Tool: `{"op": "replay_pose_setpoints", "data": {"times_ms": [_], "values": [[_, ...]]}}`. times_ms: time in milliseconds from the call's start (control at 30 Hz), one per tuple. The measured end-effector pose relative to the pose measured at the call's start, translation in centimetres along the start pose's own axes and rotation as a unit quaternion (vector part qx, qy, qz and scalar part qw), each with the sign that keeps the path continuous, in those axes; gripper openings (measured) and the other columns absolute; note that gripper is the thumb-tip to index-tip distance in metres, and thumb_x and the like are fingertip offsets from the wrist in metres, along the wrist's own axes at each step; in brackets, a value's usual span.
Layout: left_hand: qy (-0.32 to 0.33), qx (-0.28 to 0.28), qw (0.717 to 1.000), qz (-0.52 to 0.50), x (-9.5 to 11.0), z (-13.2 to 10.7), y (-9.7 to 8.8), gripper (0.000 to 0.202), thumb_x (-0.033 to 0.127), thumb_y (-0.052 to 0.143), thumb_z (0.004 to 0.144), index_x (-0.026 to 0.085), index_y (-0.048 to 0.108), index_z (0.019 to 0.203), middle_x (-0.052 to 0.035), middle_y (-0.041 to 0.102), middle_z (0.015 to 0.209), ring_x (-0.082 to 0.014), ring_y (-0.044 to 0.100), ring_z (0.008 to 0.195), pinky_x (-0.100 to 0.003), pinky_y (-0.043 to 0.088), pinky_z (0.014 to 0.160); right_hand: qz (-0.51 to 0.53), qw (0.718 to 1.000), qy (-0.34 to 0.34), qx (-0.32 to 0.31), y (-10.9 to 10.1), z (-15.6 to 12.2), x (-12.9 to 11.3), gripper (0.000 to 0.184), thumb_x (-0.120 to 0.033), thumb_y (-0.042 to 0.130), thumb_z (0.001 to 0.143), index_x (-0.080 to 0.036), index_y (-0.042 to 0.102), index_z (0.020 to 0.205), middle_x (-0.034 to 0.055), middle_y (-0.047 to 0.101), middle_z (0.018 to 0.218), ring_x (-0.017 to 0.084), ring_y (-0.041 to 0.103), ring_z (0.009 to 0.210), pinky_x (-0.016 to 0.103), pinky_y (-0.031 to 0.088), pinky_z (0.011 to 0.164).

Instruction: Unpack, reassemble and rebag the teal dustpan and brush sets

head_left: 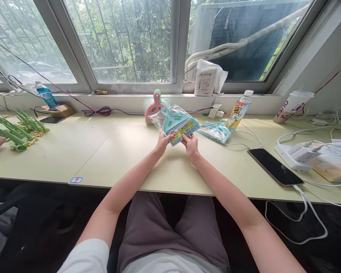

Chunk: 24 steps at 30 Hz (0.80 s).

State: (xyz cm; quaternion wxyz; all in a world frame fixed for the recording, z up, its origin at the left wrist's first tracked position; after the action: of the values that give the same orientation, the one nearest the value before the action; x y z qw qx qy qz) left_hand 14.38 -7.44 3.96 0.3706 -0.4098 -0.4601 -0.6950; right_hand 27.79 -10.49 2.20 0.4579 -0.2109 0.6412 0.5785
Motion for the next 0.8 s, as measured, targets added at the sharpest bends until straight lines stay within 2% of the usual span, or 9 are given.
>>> {"op": "replay_pose_setpoints", "data": {"times_ms": [100,167,233,333,400,567,733,800], "values": [[0.065,0.046,0.995,0.059,0.7,-0.6,-0.2,0.078,0.023,0.070,0.077,0.027,0.031,0.145,-0.0062,0.054,0.139,-0.0283,0.043,0.136,-0.042,0.036,0.112,0.012,1.000,0.000,-0.008,0.2,-0.2,0.0,0.027,-0.020,0.073,0.070,-0.019,0.060,0.093,0.0048,0.071,0.100,0.020,0.070,0.097,0.039,0.058,0.093],[0.110,0.048,0.987,0.103,1.4,-1.0,0.0,0.081,0.025,0.069,0.079,0.029,0.026,0.148,-0.0045,0.048,0.146,-0.0264,0.035,0.141,-0.038,0.028,0.117,0.019,1.000,-0.006,-0.018,0.4,-0.3,-0.3,0.028,-0.021,0.074,0.070,-0.019,0.059,0.094,0.0049,0.071,0.101,0.020,0.069,0.100,0.039,0.058,0.093],[0.129,0.043,0.983,0.126,1.6,-1.3,0.2,0.082,0.027,0.069,0.080,0.028,0.025,0.150,-0.0053,0.049,0.145,-0.0268,0.036,0.140,-0.037,0.026,0.117,0.019,0.999,-0.018,-0.025,0.5,-0.3,-0.7,0.028,-0.022,0.074,0.070,-0.020,0.059,0.094,0.0050,0.071,0.102,0.021,0.068,0.102,0.039,0.058,0.093],[0.112,0.039,0.985,0.129,1.0,-1.4,0.3,0.079,0.031,0.070,0.079,0.023,0.032,0.148,-0.0081,0.059,0.134,-0.0291,0.047,0.131,-0.039,0.031,0.112,0.013,0.999,-0.027,-0.021,0.3,-0.3,-1.2,0.027,-0.023,0.073,0.070,-0.020,0.059,0.092,0.0053,0.071,0.102,0.021,0.067,0.104,0.039,0.058,0.093],[0.081,0.017,0.990,0.118,0.4,-1.2,0.6,0.079,0.032,0.073,0.076,0.022,0.036,0.146,-0.0080,0.063,0.128,-0.0290,0.051,0.126,-0.040,0.034,0.110,0.018,0.999,-0.027,-0.007,0.0,-0.2,-1.3,0.026,-0.021,0.073,0.069,-0.020,0.059,0.091,0.0053,0.071,0.101,0.021,0.067,0.105,0.039,0.057,0.094],[0.027,-0.052,0.998,0.038,0.2,-0.9,1.8,0.076,0.040,0.072,0.078,0.027,0.035,0.143,-0.0082,0.055,0.137,-0.0271,0.053,0.125,-0.040,0.042,0.103,0.035,0.999,-0.033,-0.001,-0.2,-0.1,-1.4,0.026,-0.019,0.071,0.069,-0.020,0.058,0.092,0.0058,0.070,0.105,0.021,0.067,0.106,0.037,0.056,0.096],[0.042,-0.038,0.998,-0.005,1.0,-0.7,1.3,0.073,0.036,0.076,0.074,0.025,0.042,0.137,-0.0076,0.059,0.132,-0.0277,0.053,0.124,-0.042,0.043,0.104,0.014,0.999,-0.033,-0.022,0.3,-0.3,-1.1,0.031,-0.024,0.074,0.069,-0.020,0.057,0.095,0.0061,0.069,0.106,0.022,0.066,0.108,0.040,0.058,0.094],[0.016,-0.043,0.999,-0.022,0.7,-0.5,1.1,0.064,0.038,0.074,0.075,0.023,0.048,0.132,-0.0076,0.062,0.127,-0.0283,0.056,0.121,-0.042,0.045,0.101,0.011,0.999,-0.031,-0.020,0.3,-0.3,-1.0,0.032,-0.025,0.074,0.068,-0.020,0.056,0.095,0.0063,0.069,0.105,0.023,0.066,0.107,0.040,0.058,0.094]]}}
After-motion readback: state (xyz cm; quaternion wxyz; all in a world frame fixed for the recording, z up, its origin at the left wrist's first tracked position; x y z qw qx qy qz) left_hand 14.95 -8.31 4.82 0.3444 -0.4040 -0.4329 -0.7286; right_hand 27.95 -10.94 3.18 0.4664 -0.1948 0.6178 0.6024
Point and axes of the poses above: each hand's wrist, its own z-axis towards the middle knuckle, its own y-axis out of the palm, x = y × z, the point moved 5 cm from there along z, towards the middle knuckle
